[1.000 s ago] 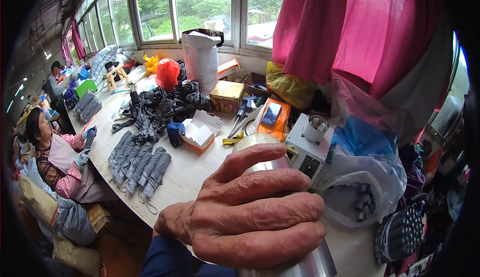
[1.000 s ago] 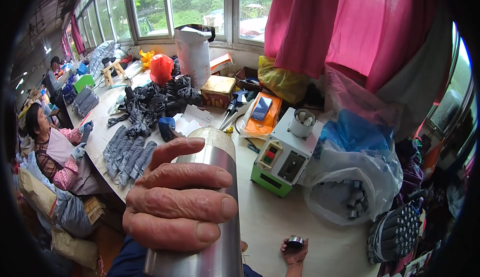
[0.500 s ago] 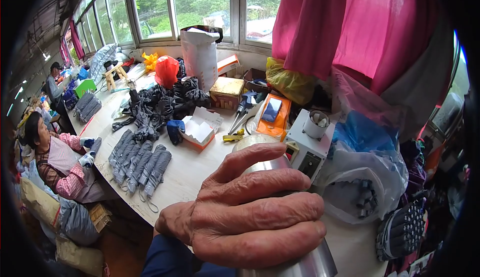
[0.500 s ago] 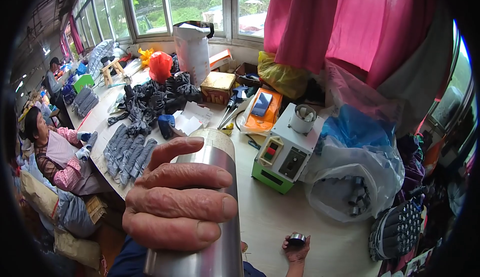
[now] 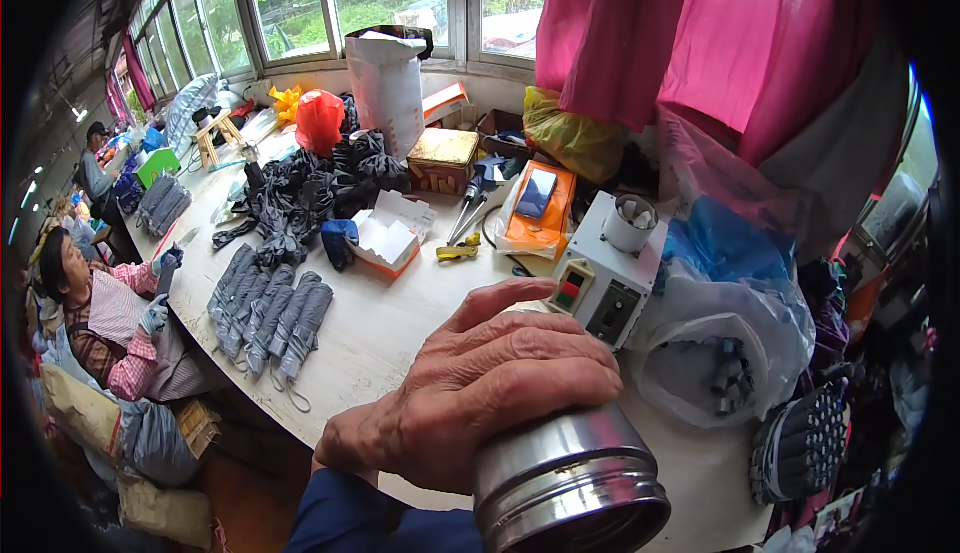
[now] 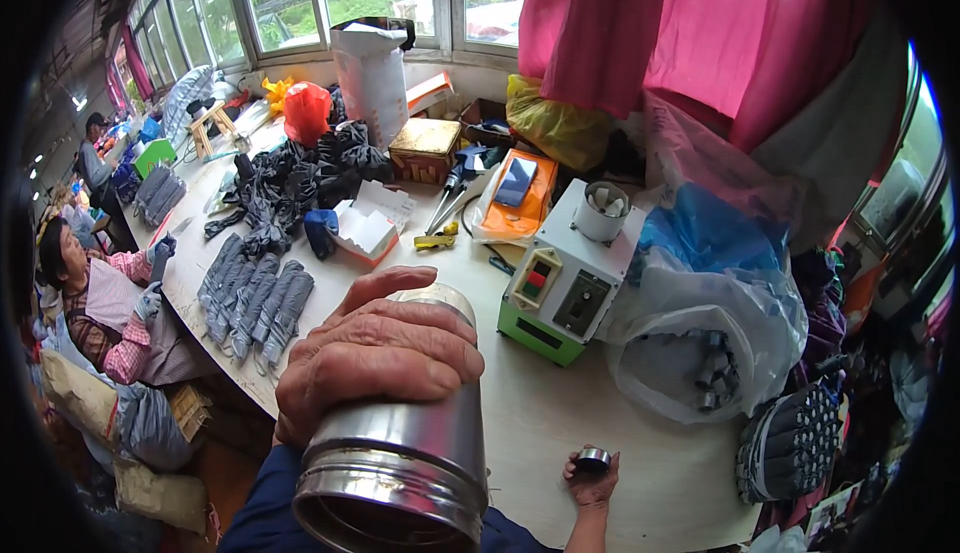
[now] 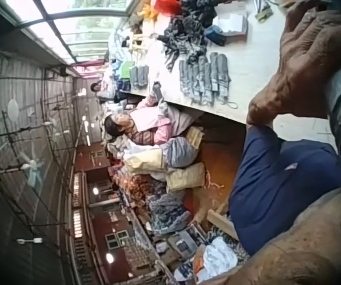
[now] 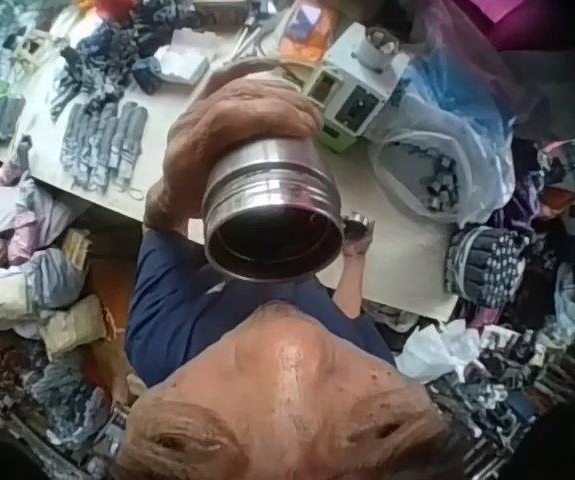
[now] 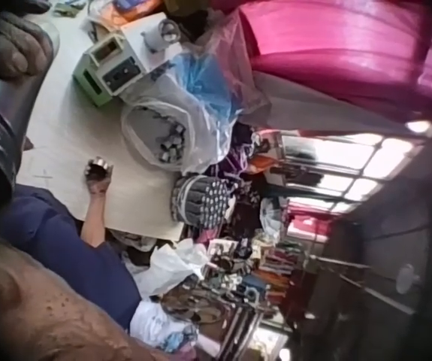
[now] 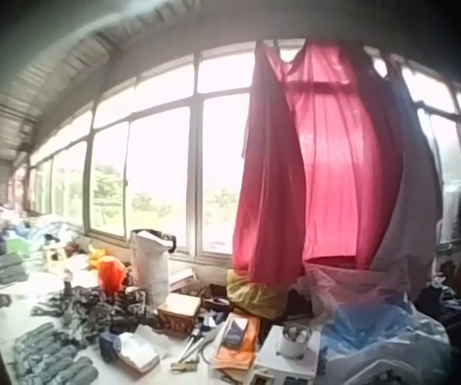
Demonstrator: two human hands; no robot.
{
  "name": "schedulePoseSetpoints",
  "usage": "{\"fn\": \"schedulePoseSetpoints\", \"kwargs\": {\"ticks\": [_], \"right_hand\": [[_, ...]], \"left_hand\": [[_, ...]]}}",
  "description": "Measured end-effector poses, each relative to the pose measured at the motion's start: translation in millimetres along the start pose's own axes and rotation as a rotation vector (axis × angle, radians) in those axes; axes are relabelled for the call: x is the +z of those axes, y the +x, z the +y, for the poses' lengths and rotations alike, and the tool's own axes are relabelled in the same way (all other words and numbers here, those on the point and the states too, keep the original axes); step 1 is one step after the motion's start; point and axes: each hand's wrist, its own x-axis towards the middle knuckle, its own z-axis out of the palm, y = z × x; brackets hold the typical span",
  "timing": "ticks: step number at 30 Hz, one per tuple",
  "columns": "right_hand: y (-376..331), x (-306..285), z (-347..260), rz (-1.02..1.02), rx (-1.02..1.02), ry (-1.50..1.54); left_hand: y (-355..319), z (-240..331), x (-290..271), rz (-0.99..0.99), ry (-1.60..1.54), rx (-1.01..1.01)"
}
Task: Assembling plastic caps and metal rings onto grey handle-like mechanical components at a factory workbench.
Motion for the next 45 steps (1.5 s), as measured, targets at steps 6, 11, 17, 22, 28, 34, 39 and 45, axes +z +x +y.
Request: {"fn": "schedulePoseSetpoints", "kwargs": {"ticks": [6, 11, 17, 22, 28, 34, 39, 45], "right_hand": [[1.7, -7.3, -1.2, -0.005, 0.001, -0.001], [3.6, -8.7, 0.8, -0.025, 0.007, 0.020], [4.5, -11.3, -1.8, -0.019, 0.019, 0.019], [4.4, -6.1, -3.4, -0.032, 0.025, -0.006], [4.6, -6.5, -2.4, -0.034, 0.042, 0.047], [4.4, -7.5, -1.9, -0.043, 0.035, 0.038], [4.6, -9.5, -2.6, -0.049, 0.031, 0.025], [3.4, -8.5, -0.8, -0.039, 0.033, 0.045]], "left_hand": [[1.9, -1.5, -0.1, -0.010, -0.001, 0.000], [1.8, 1.9, -0.8, -0.022, -0.009, 0.008], [2.2, 1.8, -0.9, -0.012, -0.025, -0.001], [-0.2, 2.6, 1.5, 0.027, -0.010, 0.023], [3.3, 6.8, -0.5, -0.012, -0.008, 0.001], [2.8, 12.5, 8.8, 0.057, 0.016, -0.037], [2.8, 9.2, 10.6, 0.052, 0.016, -0.035], [0.8, 5.0, 9.0, 0.014, 0.021, -0.034]]}}
